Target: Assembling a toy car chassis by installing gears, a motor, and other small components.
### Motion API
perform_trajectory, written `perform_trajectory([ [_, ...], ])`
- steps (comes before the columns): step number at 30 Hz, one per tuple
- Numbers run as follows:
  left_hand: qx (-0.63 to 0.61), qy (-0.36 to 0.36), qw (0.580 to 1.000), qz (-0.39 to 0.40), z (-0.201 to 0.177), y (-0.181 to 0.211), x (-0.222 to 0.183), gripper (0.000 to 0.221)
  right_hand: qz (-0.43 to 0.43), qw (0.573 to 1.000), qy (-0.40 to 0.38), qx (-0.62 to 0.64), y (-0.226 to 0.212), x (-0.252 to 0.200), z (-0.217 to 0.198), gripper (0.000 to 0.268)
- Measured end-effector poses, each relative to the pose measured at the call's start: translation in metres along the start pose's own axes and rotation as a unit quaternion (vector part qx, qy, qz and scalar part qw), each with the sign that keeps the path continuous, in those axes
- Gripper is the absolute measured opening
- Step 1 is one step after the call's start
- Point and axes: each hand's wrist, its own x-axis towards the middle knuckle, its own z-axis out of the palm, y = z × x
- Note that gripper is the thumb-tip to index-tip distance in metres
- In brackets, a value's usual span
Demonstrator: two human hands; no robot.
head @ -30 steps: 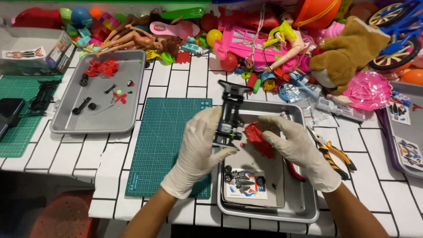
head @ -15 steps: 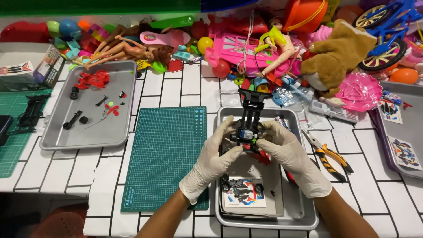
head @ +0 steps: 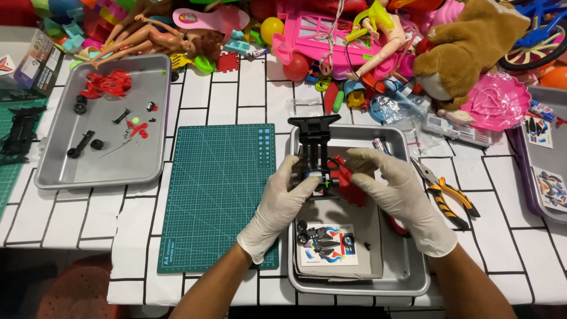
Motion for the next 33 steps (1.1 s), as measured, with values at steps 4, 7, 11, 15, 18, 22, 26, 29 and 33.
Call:
perform_trajectory([
  [4,-0.021,0.033,0.999,0.007,-0.008,-0.007,0.007,0.031,-0.057,0.972,0.029,-0.227,0.032,0.007,-0.018,0.024],
  [7,-0.025,0.055,0.998,0.024,-0.008,-0.003,0.007,0.031,-0.122,0.903,0.005,-0.411,0.038,0.009,-0.018,0.015],
  [11,-0.003,0.060,0.997,0.050,-0.009,-0.015,0.008,0.035,-0.133,0.862,-0.001,-0.488,0.052,0.012,-0.010,0.013],
  [15,0.025,0.051,0.995,0.083,-0.007,-0.015,0.005,0.040,-0.129,0.854,0.015,-0.504,0.051,0.011,-0.006,0.015],
  [18,0.008,0.044,0.995,0.090,-0.006,-0.021,0.005,0.041,-0.096,0.858,0.002,-0.505,0.054,0.011,-0.006,0.013],
  [22,0.015,0.037,0.994,0.099,-0.004,-0.013,0.002,0.038,-0.097,0.866,-0.008,-0.491,0.058,0.013,-0.005,0.010],
  [26,-0.035,0.034,0.997,0.066,-0.006,-0.007,0.003,0.036,-0.180,0.884,0.033,-0.430,0.059,0.014,-0.010,0.014],
  [29,-0.089,0.036,0.994,0.044,-0.007,-0.002,0.001,0.034,-0.171,0.935,0.041,-0.306,0.044,0.010,-0.008,0.012],
  [33,-0.147,0.039,0.988,0.022,-0.006,-0.003,0.000,0.032,-0.106,0.991,0.023,-0.077,-0.012,0.004,0.009,0.003],
])
